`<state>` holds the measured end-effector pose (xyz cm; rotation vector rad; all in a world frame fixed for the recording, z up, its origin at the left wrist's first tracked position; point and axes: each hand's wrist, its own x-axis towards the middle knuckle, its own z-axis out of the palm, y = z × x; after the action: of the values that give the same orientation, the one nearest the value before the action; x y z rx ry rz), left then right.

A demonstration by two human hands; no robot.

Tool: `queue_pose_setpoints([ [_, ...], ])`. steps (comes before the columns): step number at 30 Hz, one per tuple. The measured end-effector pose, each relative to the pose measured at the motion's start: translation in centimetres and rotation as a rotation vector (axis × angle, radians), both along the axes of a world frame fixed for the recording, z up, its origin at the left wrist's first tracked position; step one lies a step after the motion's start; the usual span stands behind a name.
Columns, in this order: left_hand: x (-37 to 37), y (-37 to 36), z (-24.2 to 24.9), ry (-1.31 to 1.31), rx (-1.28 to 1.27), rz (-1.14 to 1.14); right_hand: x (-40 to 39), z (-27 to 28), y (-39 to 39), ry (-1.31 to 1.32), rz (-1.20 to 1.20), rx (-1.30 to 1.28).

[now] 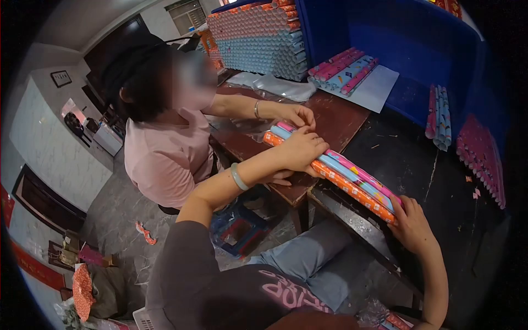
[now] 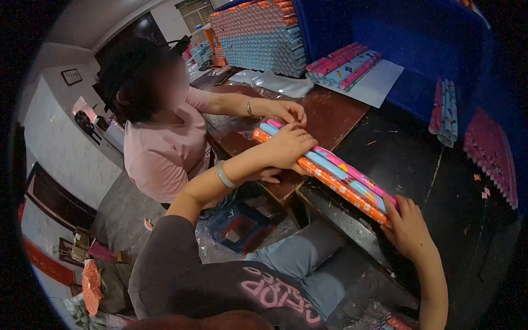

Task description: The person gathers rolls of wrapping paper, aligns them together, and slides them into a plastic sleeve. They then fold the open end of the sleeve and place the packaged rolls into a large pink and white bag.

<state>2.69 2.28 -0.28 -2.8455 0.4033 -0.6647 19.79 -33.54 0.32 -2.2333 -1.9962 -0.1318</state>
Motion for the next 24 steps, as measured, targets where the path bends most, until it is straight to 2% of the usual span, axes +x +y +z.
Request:
queue_pose_setpoints([
  [3, 1.7, -3.3, -1.6, 0.186, -0.163, 0.054, 0.2, 0.9, -3.4, 0.039, -0.044, -0.088],
  [5, 2.5, -4.8, -2.2, 0.269, -0.172, 0.074, 0.3, 0.9, -5.2, 0.035, -0.093, -0.120],
  [7, 3.1, -5.7, -2.3, 0.162, -0.170, -0.016, 0.0, 1.3, -6.4, 0.015, -0.112, -0.123],
  [10, 3.3, -6.0, -1.6, 0.222, -0.258, -0.059, -0.1, 1.0, -6.9, 0.018, -0.125, -0.121],
  [11, 3.4, -5.4, -0.6, 0.330, -0.316, -0.096, 0.0, 0.9, -6.9, 0.038, -0.127, -0.116],
  [13, 3.2, -2.5, 0.9, 0.312, -0.370, -0.235, 0.2, 0.7, -6.9, 0.033, -0.135, -0.119],
  [15, 2.2, 0.7, 3.2, 0.449, -0.179, -0.132, 0.3, 0.5, -7.1, 0.019, -0.145, -0.118],
  [17, 1.7, 3.2, 2.1, 0.485, -0.008, -0.070, 0.4, 0.4, -7.1, 0.002, -0.142, -0.140],
  [18, 1.9, 3.2, 2.0, 0.479, -0.005, -0.069, 0.5, 0.5, -7.1, -0.003, -0.142, -0.138],
  [20, 2.8, 2.9, 1.5, 0.602, -0.359, -0.126, 0.5, 0.5, -7.0, 0.022, -0.130, -0.101],
  [21, 3.4, 2.1, 0.7, 0.492, -0.394, -0.218, 0.4, 0.5, -6.8, 0.019, -0.131, -0.096],
  [24, 5.9, -1.9, -0.4, 0.483, -0.419, -0.228, 0.0, 0.7, -6.4, 0.043, -0.122, -0.065],
])
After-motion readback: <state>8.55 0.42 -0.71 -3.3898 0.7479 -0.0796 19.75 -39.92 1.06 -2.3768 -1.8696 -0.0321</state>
